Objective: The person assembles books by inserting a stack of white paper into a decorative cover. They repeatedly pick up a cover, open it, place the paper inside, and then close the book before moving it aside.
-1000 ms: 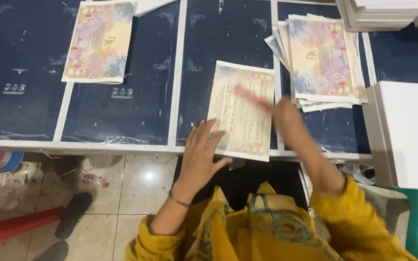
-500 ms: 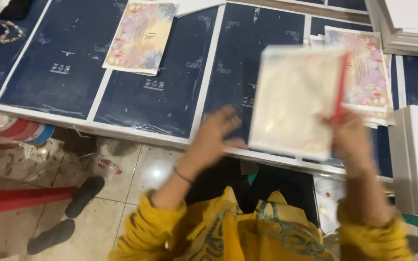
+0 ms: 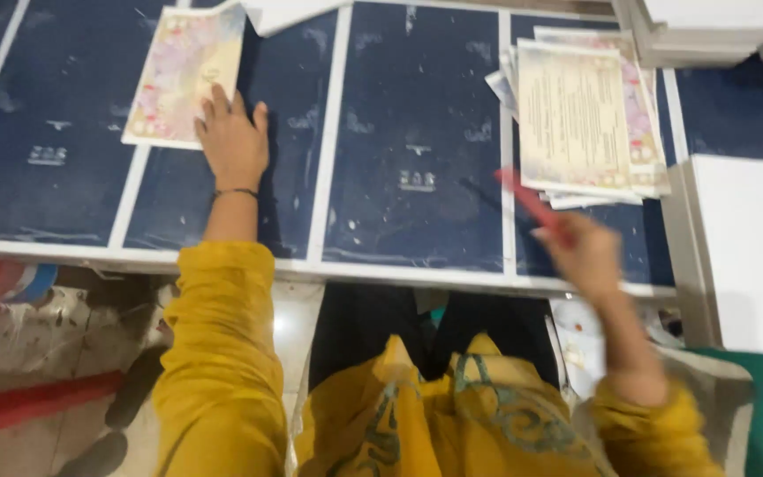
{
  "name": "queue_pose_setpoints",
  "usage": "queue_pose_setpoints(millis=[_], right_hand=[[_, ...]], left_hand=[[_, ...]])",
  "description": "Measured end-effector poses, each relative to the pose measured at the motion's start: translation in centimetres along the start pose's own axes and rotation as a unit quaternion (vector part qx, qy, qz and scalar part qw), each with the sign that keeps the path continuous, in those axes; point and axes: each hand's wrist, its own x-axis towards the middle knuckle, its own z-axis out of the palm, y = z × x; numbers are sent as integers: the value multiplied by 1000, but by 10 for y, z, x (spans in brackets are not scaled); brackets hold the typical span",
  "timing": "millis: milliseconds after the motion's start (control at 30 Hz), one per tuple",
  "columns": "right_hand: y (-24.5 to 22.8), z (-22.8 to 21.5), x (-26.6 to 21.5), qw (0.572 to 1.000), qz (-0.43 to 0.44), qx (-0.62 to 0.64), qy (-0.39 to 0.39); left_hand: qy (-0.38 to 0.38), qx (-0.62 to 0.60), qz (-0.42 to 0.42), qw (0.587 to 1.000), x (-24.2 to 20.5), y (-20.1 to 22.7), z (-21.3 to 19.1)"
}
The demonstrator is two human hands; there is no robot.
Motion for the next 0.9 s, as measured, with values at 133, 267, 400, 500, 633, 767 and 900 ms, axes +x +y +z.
queue_pose_setpoints(millis=[133,267,400,500,633,767,900], right_hand=[[-23,23,-21,981,-58,-123,136],[-32,9,-20,996,18,15,83],[-71,-7,-25,963,110,235,68],[-91,-2,-33,788,184,587,15],[-66,25,-47,539,204,812,-93],[-74,30,-57,579,255,770,-85],[-109,9,-66,565,281,771,-85]], left_hand=[[51,-91,22,994,-12,8,-17],[87,-372,59,922,-64,64,-94],[162,-438,107,878,-118,117,-159],[132,-522,203,818,-140,126,-167],[11,-434,304,848,-154,110,-155],[-24,-428,115,896,-170,121,-156],[-169,-566,17,807,-209,197,-191]])
